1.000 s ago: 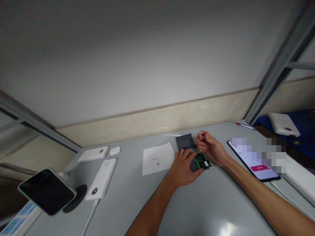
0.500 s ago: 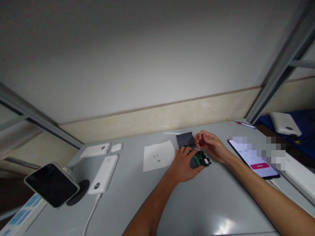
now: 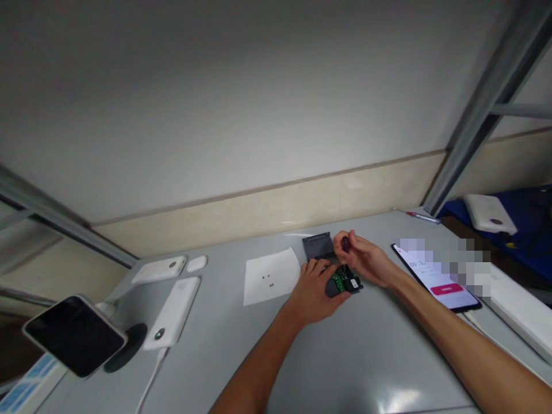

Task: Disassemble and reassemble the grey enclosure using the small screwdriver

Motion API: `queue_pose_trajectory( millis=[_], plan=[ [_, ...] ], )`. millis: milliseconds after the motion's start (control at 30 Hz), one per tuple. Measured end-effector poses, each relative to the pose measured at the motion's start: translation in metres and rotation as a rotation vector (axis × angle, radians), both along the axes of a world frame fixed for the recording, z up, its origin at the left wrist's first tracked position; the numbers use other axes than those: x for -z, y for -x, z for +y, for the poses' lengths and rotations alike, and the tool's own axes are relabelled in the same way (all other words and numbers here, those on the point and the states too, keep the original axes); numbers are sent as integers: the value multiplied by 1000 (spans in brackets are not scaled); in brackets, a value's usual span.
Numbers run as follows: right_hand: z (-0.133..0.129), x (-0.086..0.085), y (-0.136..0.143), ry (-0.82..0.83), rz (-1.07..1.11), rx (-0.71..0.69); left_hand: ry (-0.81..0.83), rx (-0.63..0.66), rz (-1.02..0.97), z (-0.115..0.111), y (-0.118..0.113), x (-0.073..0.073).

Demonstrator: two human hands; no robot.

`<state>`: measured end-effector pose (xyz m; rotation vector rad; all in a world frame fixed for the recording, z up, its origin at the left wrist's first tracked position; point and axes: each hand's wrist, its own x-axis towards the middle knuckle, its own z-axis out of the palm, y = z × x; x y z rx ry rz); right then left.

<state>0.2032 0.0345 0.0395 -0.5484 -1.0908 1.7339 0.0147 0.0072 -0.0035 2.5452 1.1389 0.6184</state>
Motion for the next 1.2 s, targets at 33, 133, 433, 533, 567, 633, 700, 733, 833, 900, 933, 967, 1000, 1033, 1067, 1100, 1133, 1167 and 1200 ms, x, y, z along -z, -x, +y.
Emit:
queue_pose_trajectory(
  millis=[33, 133, 433, 533, 567, 633, 700, 733, 833, 900, 933, 967, 1000, 1033, 1067, 1100, 1133, 1167, 1200],
  plan=[
    [1, 1, 0, 7, 7, 10, -1, 0, -2, 0, 0, 0],
    [3, 5, -2, -13, -1, 12, -6, 2, -19, -1, 0, 0],
    [6, 5, -5, -132, -137, 122, 6, 5, -24, -1, 0, -2],
    [5, 5, -5, -220, -205, 108, 3, 7, -25, -2, 0, -2],
    [5, 5, -5, -247, -226, 95, 4, 4, -22, -2, 0, -1],
    [3, 3, -4, -273, -247, 58, 8, -7, -11, -2, 0, -1],
    [1, 1, -3, -255, -236, 9, 16, -16, -6, -1, 0, -1],
    [-1, 0, -2, -238, -225, -16, 20, -16, -9, -1, 0, -1],
    [-4, -3, 0, -221, -212, -71, 24, -7, -29, 0, 0, 1],
    [-5, -4, 1, -243, -240, -87, 15, -9, -33, 1, 0, 2],
    [-6, -4, 1, -252, -251, -86, 11, -11, -31, 1, 0, 3],
    [-6, -4, 1, -253, -255, -81, 8, -10, -30, 1, 0, 4],
    [-5, -4, 1, -246, -251, -71, 6, -8, -30, 1, 1, 4],
    [-5, -4, 1, -235, -243, -57, 7, -6, -30, 1, 1, 4],
    [-4, -4, 0, -227, -237, -42, 7, -5, -28, 1, 1, 4],
    [-3, -5, -1, -224, -237, -27, 6, -6, -24, 0, 2, 4],
    [-2, -5, -2, -233, -249, -9, 5, -8, -19, 0, 2, 3],
    [-1, -6, -4, -257, -272, 13, 4, -11, -14, -1, 2, 2],
    [0, -6, -6, -294, -304, 39, 5, -11, -11, -1, 1, 1]
  ],
)
